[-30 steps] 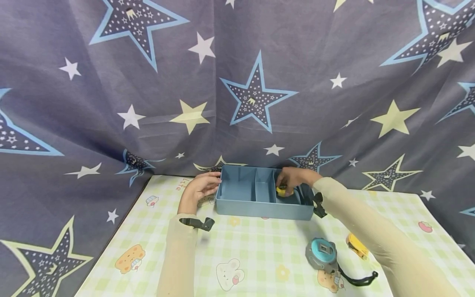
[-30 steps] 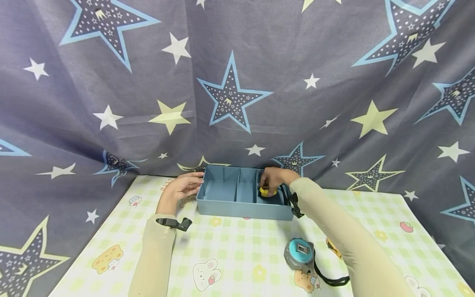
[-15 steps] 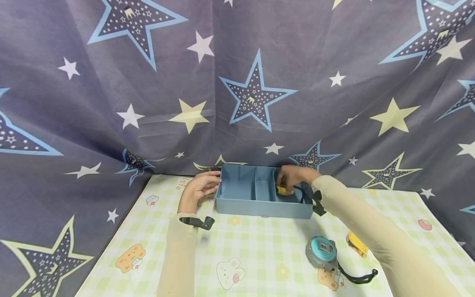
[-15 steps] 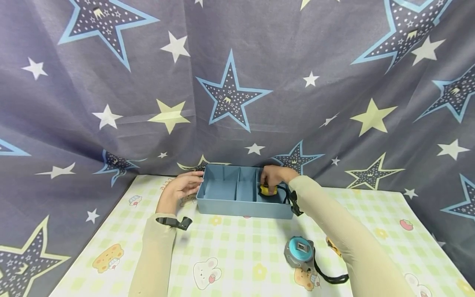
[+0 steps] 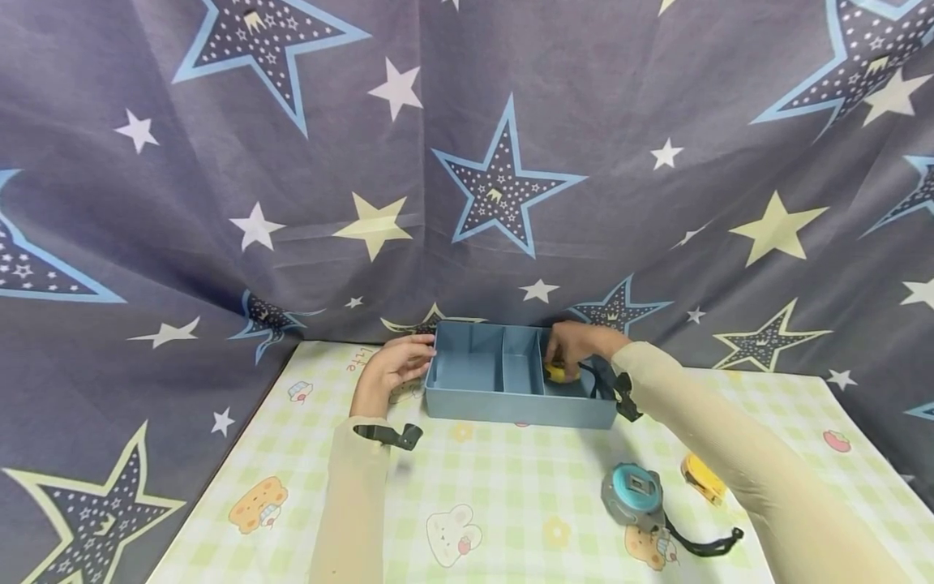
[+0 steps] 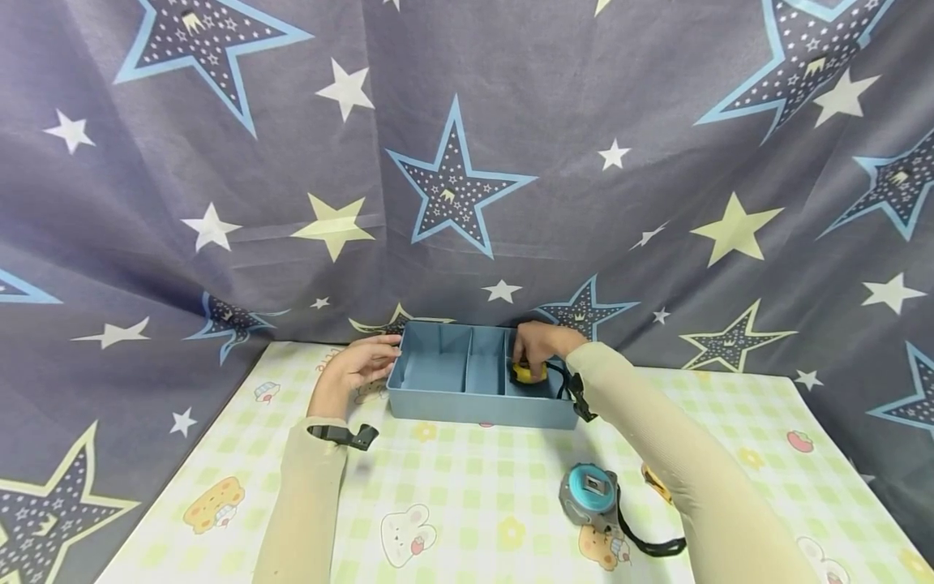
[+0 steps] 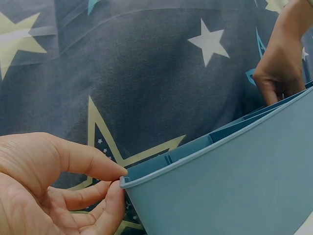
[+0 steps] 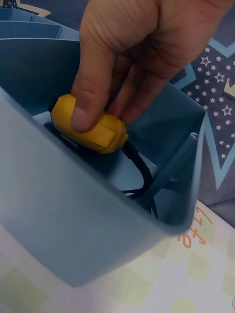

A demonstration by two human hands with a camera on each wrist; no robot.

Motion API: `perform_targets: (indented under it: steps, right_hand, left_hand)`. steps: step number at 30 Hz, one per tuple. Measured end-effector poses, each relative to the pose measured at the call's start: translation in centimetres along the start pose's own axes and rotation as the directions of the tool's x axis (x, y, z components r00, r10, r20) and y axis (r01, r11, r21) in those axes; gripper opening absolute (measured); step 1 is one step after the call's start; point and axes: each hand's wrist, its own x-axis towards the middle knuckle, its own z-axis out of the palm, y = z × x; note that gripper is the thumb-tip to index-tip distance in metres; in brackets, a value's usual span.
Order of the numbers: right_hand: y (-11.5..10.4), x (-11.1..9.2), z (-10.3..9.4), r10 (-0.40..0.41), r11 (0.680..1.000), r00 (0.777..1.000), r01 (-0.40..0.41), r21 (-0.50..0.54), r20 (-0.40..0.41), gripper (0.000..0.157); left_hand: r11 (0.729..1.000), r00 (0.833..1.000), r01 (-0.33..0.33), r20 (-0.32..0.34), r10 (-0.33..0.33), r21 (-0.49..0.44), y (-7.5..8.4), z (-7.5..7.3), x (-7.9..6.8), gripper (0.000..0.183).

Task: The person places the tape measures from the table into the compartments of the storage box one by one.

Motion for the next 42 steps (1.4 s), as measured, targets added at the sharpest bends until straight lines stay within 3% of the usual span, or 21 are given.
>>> perform_targets:
  steps: [10,22,28,42]
  right_hand:
    - [0.27,0.16,0.1,-0.089,0.996,0.996,0.089,-0.006,-0.027,0.049]
    - [-0.01,0.13,-0.16,-0.072,0.997,0.997,0.073,-0.033,0.024,0.049]
    - [-0.61,-0.27,-0.32,-0.107,0.993,0.994,0.107,-0.057,0.008,0.044]
    - [-0.38,-0.09,0.23,-0.045,0.998,0.999,0.044,-0.045,-0.025,0.042]
  left_hand:
    - [1.0,1.0,0.001,-0.001,-0.001,0.002,0.02,0.01,0.03,0.058]
    - [1.0,1.0,-0.007,0.004,0.007,0.003,-0.13,-0.01,-0.02,0.056]
    - [1.0,1.0,-0.005,-0.003,0.005,-0.002,-0.07,-0.1,0.02,0.057]
    - [1.0,1.0,-0.003,-0.01,0.003,0.014,-0.07,0.05,0.05,0.056]
